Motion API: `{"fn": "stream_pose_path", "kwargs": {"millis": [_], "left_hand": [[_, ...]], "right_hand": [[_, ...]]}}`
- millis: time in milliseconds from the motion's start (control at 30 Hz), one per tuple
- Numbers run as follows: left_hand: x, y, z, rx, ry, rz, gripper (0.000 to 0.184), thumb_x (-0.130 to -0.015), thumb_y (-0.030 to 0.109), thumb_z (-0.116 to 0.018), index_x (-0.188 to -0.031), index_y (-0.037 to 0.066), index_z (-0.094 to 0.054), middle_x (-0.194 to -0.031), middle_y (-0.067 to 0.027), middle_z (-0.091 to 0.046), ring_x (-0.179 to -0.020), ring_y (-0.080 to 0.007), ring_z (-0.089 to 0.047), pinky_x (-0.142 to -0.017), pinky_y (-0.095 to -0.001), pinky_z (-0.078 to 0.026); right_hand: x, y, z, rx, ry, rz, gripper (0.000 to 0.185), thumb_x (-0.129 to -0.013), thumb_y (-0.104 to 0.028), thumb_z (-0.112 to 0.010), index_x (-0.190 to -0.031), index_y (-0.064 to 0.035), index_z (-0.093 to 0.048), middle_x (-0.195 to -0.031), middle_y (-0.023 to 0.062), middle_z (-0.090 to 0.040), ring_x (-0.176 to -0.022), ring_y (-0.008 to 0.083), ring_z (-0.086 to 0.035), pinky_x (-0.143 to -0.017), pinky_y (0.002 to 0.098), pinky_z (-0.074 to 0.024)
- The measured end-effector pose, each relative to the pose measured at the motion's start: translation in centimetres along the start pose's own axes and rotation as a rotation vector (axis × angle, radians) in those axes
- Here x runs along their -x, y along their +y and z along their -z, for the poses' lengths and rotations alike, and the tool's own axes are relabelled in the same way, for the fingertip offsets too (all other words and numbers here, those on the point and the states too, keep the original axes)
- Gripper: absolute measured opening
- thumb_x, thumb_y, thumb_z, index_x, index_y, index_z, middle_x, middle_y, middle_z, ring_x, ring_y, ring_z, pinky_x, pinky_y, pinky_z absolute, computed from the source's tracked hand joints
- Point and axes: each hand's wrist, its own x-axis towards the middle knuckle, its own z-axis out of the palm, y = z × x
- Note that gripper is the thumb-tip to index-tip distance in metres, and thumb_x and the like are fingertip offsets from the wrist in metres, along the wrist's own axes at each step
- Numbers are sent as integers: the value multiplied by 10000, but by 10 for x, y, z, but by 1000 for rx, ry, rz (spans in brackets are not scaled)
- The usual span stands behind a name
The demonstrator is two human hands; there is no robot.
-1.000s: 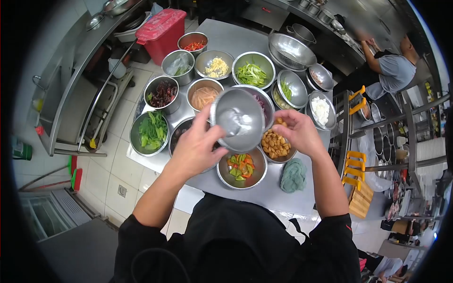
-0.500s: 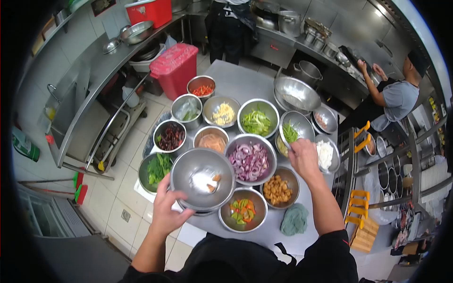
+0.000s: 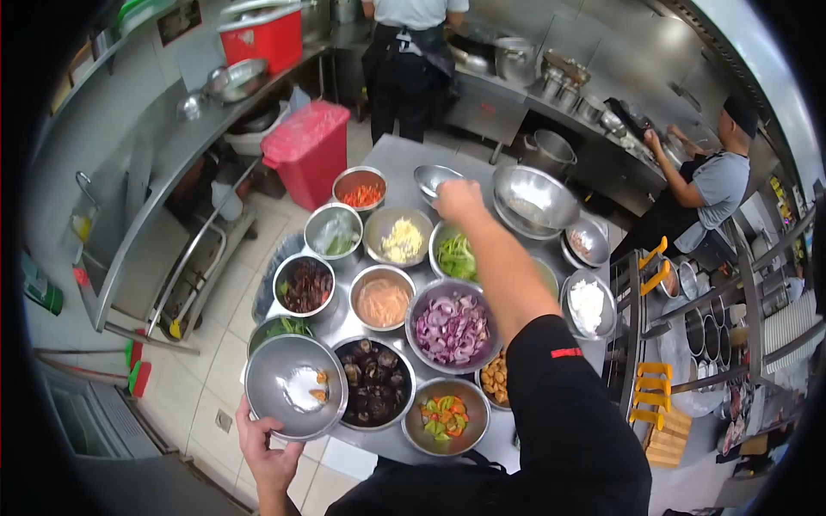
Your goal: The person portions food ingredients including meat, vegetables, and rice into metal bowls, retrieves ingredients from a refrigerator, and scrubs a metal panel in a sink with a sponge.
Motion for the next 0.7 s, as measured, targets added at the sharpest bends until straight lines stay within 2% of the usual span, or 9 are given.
{"fn": "stream_pose_path", "kwargs": {"millis": [33, 100, 167, 333, 367, 433, 500, 567, 700], "left_hand": [[6, -2, 4, -55, -20, 14, 400, -611, 35, -818, -937, 49, -586, -1426, -290, -368, -1148, -286, -572, -802, -299, -512], [6, 3, 7, -13, -30, 67, 401, -618, 32, -811, -947, 47, -582, -1425, -288, -369, -1140, -283, -575, -801, -294, -509], [0, 3, 2, 73, -18, 68, 406, -622, 10, -798, -959, 41, -574, -1431, -286, -362, -1139, -282, -576, -810, -293, -509], [-28, 10, -11, 118, -56, -23, 405, -625, -35, -779, -962, 38, -568, -1433, -278, -362, -1134, -275, -578, -834, -302, -511], [-34, 14, -15, 98, -86, -59, 400, -627, -36, -777, -959, 37, -567, -1434, -278, -362, -1136, -276, -577, -838, -305, -510], [-43, 23, -25, 88, -132, -126, 376, -629, -42, -765, -940, 33, -569, -1433, -278, -368, -1160, -289, -564, -840, -311, -510], [-51, 37, -43, 123, -185, -111, 369, -624, -40, -761, -931, 40, -572, -1438, -275, -363, -1180, -297, -551, -848, -316, -506], [-55, 37, -61, 164, -203, -124, 375, -598, -11, -773, -912, 52, -578, -1409, -288, -400, -1216, -357, -528, -896, -371, -484], [-71, 62, -81, 4, -242, -318, 384, -564, 50, -798, -887, 60, -591, -1317, -319, -487, -1220, -449, -511, -973, -450, -425]], "right_hand": [[11, 0, -1, -18, -67, -25, 305, -848, -354, -641, -1019, -117, -727, -1064, 124, -684, -1066, 317, -618, -893, 470, -466], [15, 22, 2, -298, 122, 131, 327, -869, -349, -646, -993, -50, -694, -1061, 180, -670, -990, 365, -635, -842, 456, -514], [59, 32, 50, -499, 164, 95, 248, -864, -275, -643, -913, -35, -677, -882, 178, -693, -858, 359, -664, -785, 434, -521], [164, 100, 70, -155, -317, 30, 173, -824, -188, -630, -873, -47, -718, -893, 197, -690, -850, 353, -670, -792, 440, -530], [176, 112, 52, 22, -425, 84, 313, -776, -249, -719, -1040, -80, -707, -933, 176, -701, -884, 337, -670, -818, 418, -526], [200, 122, 12, -63, -493, -7, 743, -725, -317, -785, -1394, -169, -498, -1217, 222, -609, -1112, 371, -591, -969, 421, -474], [215, 125, -19, -189, -357, -4, 699, -718, -252, -779, -1360, -153, -522, -1233, 239, -574, -1125, 384, -579, -968, 433, -471], [217, 124, -32, -249, -267, -145, 456, -764, -88, -636, -1218, -129, -639, -1176, 240, -580, -1062, 392, -606, -934, 451, -487], [218, 128, -32, -287, -172, -167, 380, -790, -45, -576, -1152, -106, -678, -1086, 240, -631, -1032, 375, -623, -918, 446, -498]]}}
